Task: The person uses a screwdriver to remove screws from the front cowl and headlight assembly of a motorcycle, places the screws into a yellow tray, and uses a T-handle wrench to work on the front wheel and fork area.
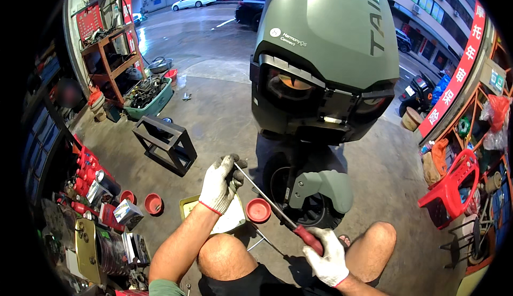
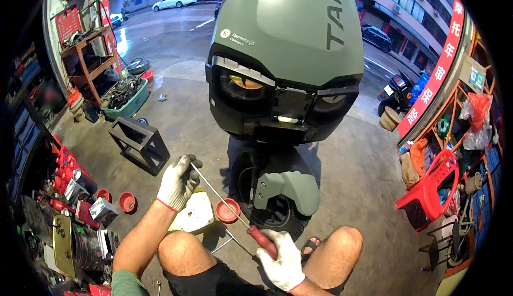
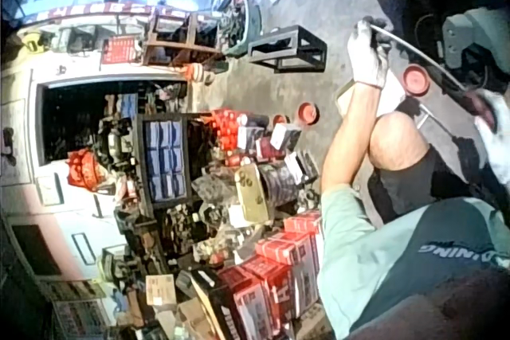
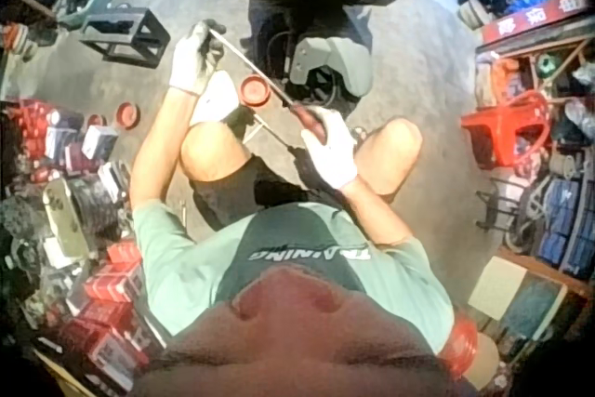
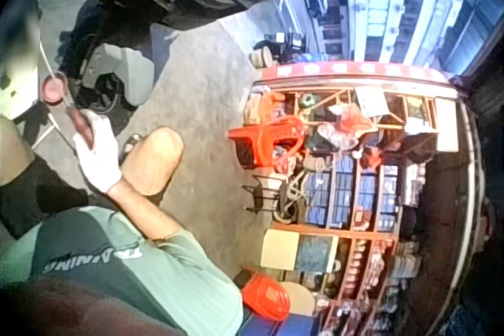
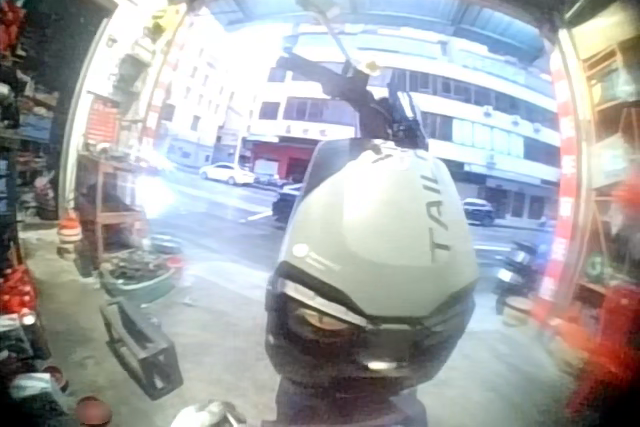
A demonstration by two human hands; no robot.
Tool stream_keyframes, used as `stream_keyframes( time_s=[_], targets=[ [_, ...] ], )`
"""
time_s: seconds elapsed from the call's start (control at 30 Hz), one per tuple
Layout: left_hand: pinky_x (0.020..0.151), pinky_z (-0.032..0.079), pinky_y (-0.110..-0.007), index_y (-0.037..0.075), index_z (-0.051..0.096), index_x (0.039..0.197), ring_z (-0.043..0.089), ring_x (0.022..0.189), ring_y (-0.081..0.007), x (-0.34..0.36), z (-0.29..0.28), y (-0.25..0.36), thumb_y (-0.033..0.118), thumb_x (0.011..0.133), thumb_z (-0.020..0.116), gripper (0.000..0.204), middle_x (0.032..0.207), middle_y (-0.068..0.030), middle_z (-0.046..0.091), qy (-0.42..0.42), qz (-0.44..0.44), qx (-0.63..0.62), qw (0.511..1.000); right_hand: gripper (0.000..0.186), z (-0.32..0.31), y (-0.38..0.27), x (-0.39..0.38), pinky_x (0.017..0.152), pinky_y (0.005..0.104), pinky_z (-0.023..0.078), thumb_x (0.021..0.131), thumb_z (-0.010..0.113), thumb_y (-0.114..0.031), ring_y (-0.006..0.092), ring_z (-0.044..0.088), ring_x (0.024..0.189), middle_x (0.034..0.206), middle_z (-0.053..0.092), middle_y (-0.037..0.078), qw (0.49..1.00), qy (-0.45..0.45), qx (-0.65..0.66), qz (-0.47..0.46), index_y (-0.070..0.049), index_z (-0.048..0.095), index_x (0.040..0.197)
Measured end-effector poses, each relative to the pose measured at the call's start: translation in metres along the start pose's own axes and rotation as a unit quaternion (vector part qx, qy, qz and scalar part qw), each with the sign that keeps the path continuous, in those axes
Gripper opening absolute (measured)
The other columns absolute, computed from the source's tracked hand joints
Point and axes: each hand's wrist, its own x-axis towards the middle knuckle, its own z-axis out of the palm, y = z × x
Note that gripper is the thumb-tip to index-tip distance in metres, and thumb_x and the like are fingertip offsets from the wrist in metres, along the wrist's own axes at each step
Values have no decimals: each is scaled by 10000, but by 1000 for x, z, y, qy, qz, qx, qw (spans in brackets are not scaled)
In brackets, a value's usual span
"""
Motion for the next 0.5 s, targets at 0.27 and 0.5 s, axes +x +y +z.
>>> stream_keyframes(
  time_s=[0.27, 0.5],
  targets=[
    [464, 415, -205, 15, 591, 1031, 528, 561, -90, 13, 33, 2, 204, 968, 548, 204, 862, -94, 642, -18, -40, 68, 997, 463, 38, 8, 0, 750, 253, 502, 935, 613, -227, 128, 625, 931, 1008, 636, 90, 855, -241, 391, 241, 23, 484, 1302],
    [443, 335, -193, 13, 613, 989, 465, 521, -54, 45, 74, -16, 242, 961, 547, 240, 736, -14, 613, -118, -77, 237, 961, 415, 52, -11, 16, 770, 280, 523, 970, 546, -217, 163, 627, 927, 1031, 635, 107, 778, -240, 518, 262, 30, 470, 1294]
  ],
)
